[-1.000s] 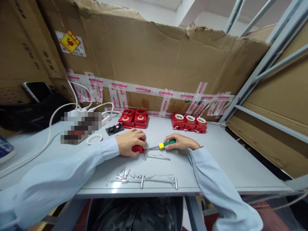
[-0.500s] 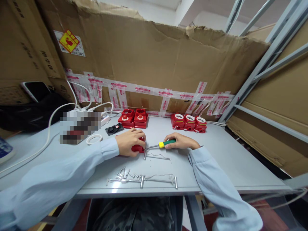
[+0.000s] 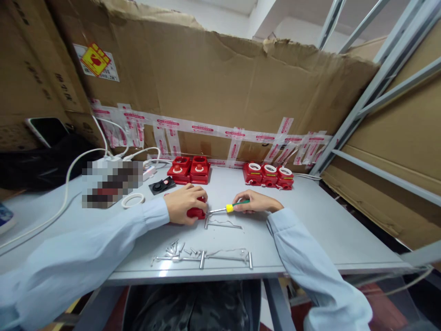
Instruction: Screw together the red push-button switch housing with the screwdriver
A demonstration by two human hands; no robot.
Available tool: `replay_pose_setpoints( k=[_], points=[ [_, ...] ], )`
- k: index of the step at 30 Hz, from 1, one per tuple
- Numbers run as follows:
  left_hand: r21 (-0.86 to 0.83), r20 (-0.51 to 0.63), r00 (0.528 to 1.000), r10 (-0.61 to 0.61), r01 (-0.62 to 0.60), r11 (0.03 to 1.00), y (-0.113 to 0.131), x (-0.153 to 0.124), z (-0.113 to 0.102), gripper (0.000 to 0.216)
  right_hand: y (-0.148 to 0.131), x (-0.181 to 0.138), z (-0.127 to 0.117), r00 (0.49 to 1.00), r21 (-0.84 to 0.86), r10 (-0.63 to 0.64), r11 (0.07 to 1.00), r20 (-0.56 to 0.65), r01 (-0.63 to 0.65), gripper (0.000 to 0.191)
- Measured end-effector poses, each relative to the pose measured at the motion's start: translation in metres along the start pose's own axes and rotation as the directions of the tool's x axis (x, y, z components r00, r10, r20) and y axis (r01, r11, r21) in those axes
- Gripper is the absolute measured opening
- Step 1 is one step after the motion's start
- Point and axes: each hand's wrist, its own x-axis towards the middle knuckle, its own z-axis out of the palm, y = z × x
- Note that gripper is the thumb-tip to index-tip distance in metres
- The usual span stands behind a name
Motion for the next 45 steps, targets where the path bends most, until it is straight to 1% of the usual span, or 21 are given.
replay_pose_setpoints(
  k=[2,6,13,19,24,29,33,45],
  points=[
    [0.0,-0.004,1.0,-0.005,0.005,1.0,0.0003,0.0,0.0001,0.026,0.0003,0.0006,0.0013,0.999,0.039,0.022,0.999,-0.031,-0.021,0.048],
    [-0.011,0.008,1.0,0.0,0.0,1.0,0.0005,0.0,-0.0008,0.027,0.0013,0.0019,0.0023,0.998,0.05,0.029,0.998,-0.061,-0.026,0.048],
    [-0.023,0.031,1.0,-0.004,0.005,1.0,0.0005,0.0,-0.0039,0.027,0.0022,0.0034,0.0027,0.999,0.084,0.032,0.996,-0.041,-0.028,0.046],
    [-0.004,0.023,1.0,-0.005,0.005,1.0,0.0008,0.0003,-0.0022,0.028,0.0025,0.0042,0.005,0.999,0.087,0.033,0.996,-0.038,-0.03,0.045],
    [0.002,0.008,1.0,-0.004,0.004,1.0,0.0005,-0.0001,-0.001,0.032,0.0001,0.0039,0.0071,0.997,0.124,0.073,0.99,0.006,-0.073,0.044],
    [-0.008,0.002,1.0,-0.002,0.002,1.0,-0.0001,-0.0002,-0.0014,0.031,0.0011,0.0036,0.0066,0.996,0.144,0.06,0.988,-0.064,-0.051,0.048],
    [-0.006,0.005,1.0,-0.001,0.001,1.0,-0.0001,0.0002,-0.001,0.031,0.0046,0.0047,0.0058,0.995,0.133,0.029,0.991,-0.096,-0.016,0.042],
    [-0.007,0.018,1.0,-0.001,0.001,1.0,0.0004,0.0001,-0.0023,0.03,0.0073,0.0047,0.0046,0.993,0.004,-0.003,1.0,-0.121,0.003,0.045]
  ],
)
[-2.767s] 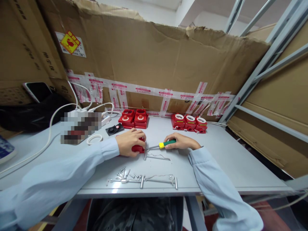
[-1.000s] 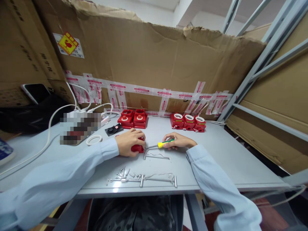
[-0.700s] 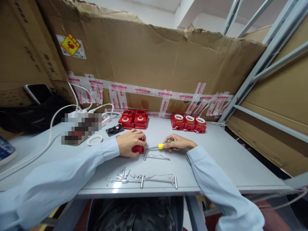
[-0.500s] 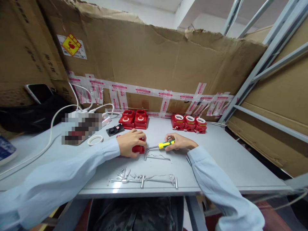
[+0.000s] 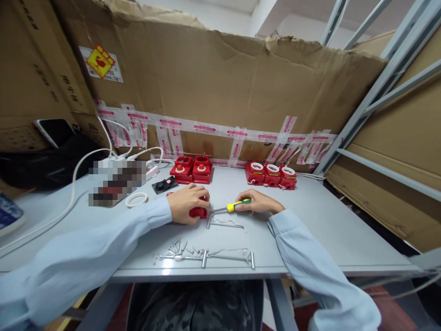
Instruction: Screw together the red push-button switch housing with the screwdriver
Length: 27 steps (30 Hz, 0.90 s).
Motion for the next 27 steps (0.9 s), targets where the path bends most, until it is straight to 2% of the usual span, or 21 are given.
replay_pose_setpoints(
  k=[5,9,11,17,20,25,27],
  points=[
    [0.003,-0.002,1.0,-0.011,0.011,1.0,0.0,0.0,0.001,0.029,-0.003,0.0,0.002,1.0,-0.034,0.008,0.999,0.004,-0.008,0.047],
    [0.009,0.002,1.0,-0.025,0.025,1.0,0.0,0.0,0.002,0.028,-0.007,0.0,0.007,0.998,-0.012,0.057,0.998,0.02,-0.057,0.052],
    [0.007,0.005,1.0,-0.026,0.026,1.0,-0.001,0.0,0.002,0.028,-0.01,-0.001,0.008,0.998,0.022,0.069,0.997,0.006,-0.069,0.048],
    [0.009,0.003,1.0,-0.028,0.028,1.0,-0.001,0.0,0.001,0.026,-0.016,-0.005,0.003,0.999,0.041,-0.019,0.999,-0.037,0.021,0.042],
    [0.007,0.008,1.0,-0.03,0.03,1.0,-0.001,0.0,0.001,0.024,-0.012,-0.002,0.004,0.999,0.064,0.02,0.998,-0.035,-0.018,0.042],
    [0.019,0.01,0.999,-0.034,0.034,0.999,-0.001,0.0,0.001,0.024,-0.005,0.008,0.014,0.99,0.039,0.073,0.997,-0.122,-0.069,0.05],
    [0.021,0.01,0.999,-0.037,0.036,0.999,-0.001,0.0,0.001,0.024,-0.007,0.008,0.015,0.987,0.038,0.066,0.997,-0.148,-0.061,0.046]
  ],
)
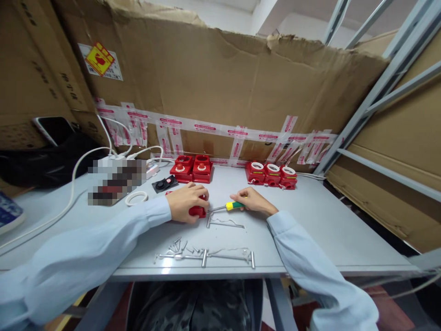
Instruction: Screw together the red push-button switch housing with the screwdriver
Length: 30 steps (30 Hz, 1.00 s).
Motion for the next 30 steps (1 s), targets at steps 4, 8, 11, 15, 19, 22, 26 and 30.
replay_pose_setpoints(
  k=[4,8,11,15,19,22,26,30],
  points=[
    [-0.003,-0.001,1.0,0.015,-0.015,1.0,0.0,0.0,-0.001,0.024,-0.005,-0.006,-0.006,0.996,0.038,-0.032,0.999,0.081,0.029,0.043],
    [-0.005,-0.001,1.0,0.013,-0.013,1.0,0.0,0.0,-0.001,0.025,-0.004,-0.007,-0.008,0.992,0.054,-0.033,0.998,0.125,0.026,0.042],
    [-0.006,-0.002,1.0,0.019,-0.019,1.0,0.0,-0.001,-0.001,0.025,-0.003,-0.004,-0.003,0.993,0.022,-0.014,1.0,0.117,0.011,0.047],
    [-0.009,-0.007,1.0,0.014,-0.014,1.0,0.0,-0.001,-0.001,0.025,-0.004,-0.004,-0.001,0.996,0.005,-0.036,0.999,0.081,0.036,0.045],
    [-0.008,-0.005,1.0,0.019,-0.019,1.0,0.0,-0.001,-0.001,0.025,-0.004,-0.005,-0.002,0.995,0.014,-0.049,0.999,0.092,0.048,0.046],
    [-0.006,-0.004,1.0,0.016,-0.016,1.0,0.0,-0.001,-0.001,0.025,-0.004,-0.005,0.001,0.989,0.028,-0.019,0.999,0.147,0.015,0.048],
    [-0.004,-0.005,1.0,0.008,-0.008,1.0,0.0,-0.001,-0.001,0.025,-0.007,-0.005,0.002,0.996,0.005,-0.036,0.999,0.08,0.036,0.048],
    [0.002,-0.008,1.0,0.014,-0.014,1.0,-0.001,-0.001,0.0,0.026,-0.008,-0.006,-0.001,0.993,-0.016,-0.11,0.994,0.04,0.11,0.045]
  ],
)
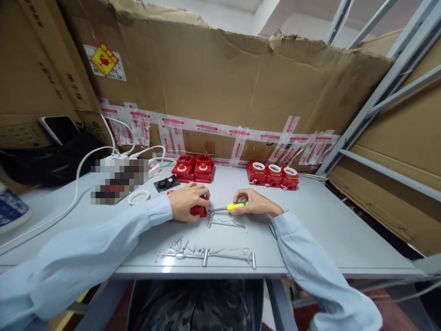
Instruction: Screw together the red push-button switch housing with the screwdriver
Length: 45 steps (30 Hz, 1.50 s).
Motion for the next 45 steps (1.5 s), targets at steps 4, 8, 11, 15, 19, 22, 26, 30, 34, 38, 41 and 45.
replay_pose_setpoints(
  k=[4,8,11,15,19,22,26,30,34,38,41,45],
  points=[
    [-0.005,-0.006,1.0,-0.01,0.01,1.0,0.0,0.0,0.001,0.025,0.001,0.0,-0.001,0.99,0.07,0.088,0.993,0.111,-0.097,0.047],
    [-0.013,-0.005,1.0,-0.012,0.012,1.0,0.0,0.0,0.0,0.025,0.0,-0.002,-0.001,0.981,0.065,0.058,0.995,0.183,-0.071,0.048],
    [-0.023,0.001,1.0,-0.01,0.01,1.0,0.0,-0.001,0.0,0.025,-0.001,-0.003,-0.003,0.982,0.037,0.021,0.999,0.185,-0.029,0.045],
    [-0.026,-0.002,1.0,-0.011,0.011,1.0,0.0,0.0,0.0,0.024,-0.001,-0.004,-0.004,0.986,-0.005,-0.057,0.998,0.155,0.058,0.042],
    [-0.025,-0.001,1.0,-0.013,0.013,1.0,0.0,0.0,-0.001,0.024,-0.002,-0.003,0.0,0.981,-0.048,0.043,0.998,0.192,-0.034,0.046],
    [-0.026,0.003,1.0,-0.011,0.011,1.0,0.0,0.0,-0.001,0.024,-0.004,-0.002,0.002,0.985,-0.061,0.042,0.998,0.165,-0.032,0.052],
    [-0.023,0.001,1.0,-0.014,0.014,1.0,0.0,0.0,-0.001,0.024,-0.003,-0.002,0.002,0.991,-0.046,-0.087,0.995,0.1,0.092,0.042],
    [-0.015,-0.004,1.0,-0.01,0.01,1.0,0.0,-0.001,0.0,0.024,-0.003,-0.003,0.001,0.997,-0.043,-0.033,0.998,0.073,0.037,0.04],
    [-0.008,0.003,1.0,-0.015,0.015,1.0,0.0,-0.001,-0.001,0.024,-0.007,-0.004,0.001,0.98,-0.036,0.042,0.999,0.193,-0.036,0.045],
    [-0.005,0.007,1.0,-0.011,0.011,1.0,0.0,-0.001,-0.001,0.024,-0.009,-0.003,0.0,0.981,-0.084,-0.109,0.989,0.158,0.124,0.039],
    [-0.005,0.008,1.0,-0.016,0.016,1.0,0.0,-0.001,-0.001,0.025,-0.009,-0.002,0.0,0.987,-0.074,-0.11,0.99,0.121,0.119,0.036],
    [0.0,0.013,1.0,-0.015,0.015,1.0,0.0,0.0,-0.001,0.025,-0.009,-0.003,0.001,0.982,-0.002,-0.005,1.0,0.188,0.006,0.042]
  ],
)
